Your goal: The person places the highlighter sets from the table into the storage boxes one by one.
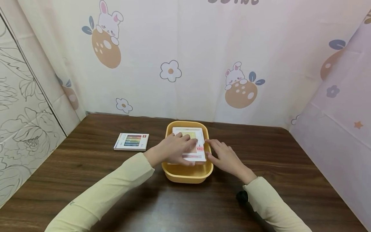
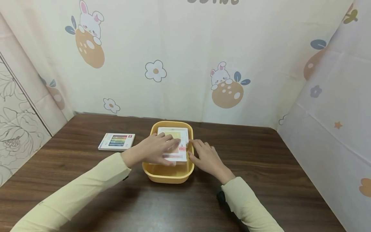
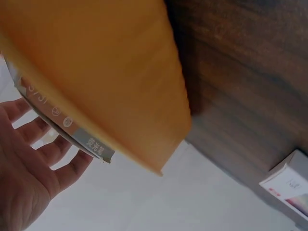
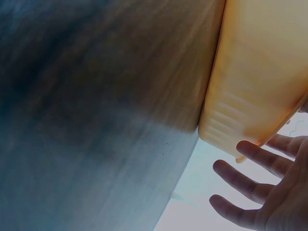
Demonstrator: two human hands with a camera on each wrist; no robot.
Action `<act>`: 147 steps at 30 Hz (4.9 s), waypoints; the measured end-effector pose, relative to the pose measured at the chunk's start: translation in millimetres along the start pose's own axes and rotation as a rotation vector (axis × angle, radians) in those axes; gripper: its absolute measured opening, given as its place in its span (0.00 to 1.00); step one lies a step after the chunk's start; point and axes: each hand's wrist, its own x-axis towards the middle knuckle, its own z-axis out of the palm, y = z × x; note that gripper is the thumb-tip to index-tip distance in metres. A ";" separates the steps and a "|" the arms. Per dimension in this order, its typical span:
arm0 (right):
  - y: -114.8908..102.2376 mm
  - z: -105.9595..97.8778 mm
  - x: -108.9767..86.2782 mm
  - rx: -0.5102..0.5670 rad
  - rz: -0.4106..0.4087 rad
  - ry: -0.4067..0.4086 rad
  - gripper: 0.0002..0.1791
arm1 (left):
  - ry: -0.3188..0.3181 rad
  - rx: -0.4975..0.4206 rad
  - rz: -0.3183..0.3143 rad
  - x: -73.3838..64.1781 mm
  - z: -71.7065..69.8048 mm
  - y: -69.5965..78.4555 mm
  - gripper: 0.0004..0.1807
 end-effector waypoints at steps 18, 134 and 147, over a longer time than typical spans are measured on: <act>-0.2 0.1 -0.4 -0.006 -0.003 -0.002 0.27 | -0.061 -0.028 0.012 1.6 25.4 5.9 0.46; -1.9 1.4 -0.3 -0.022 -0.024 0.029 0.28 | -0.011 -0.020 -0.305 -93.4 35.9 -128.7 0.39; -2.3 0.6 -1.4 -0.024 -0.018 0.030 0.28 | -0.016 -0.059 -0.302 -102.5 47.9 -145.3 0.42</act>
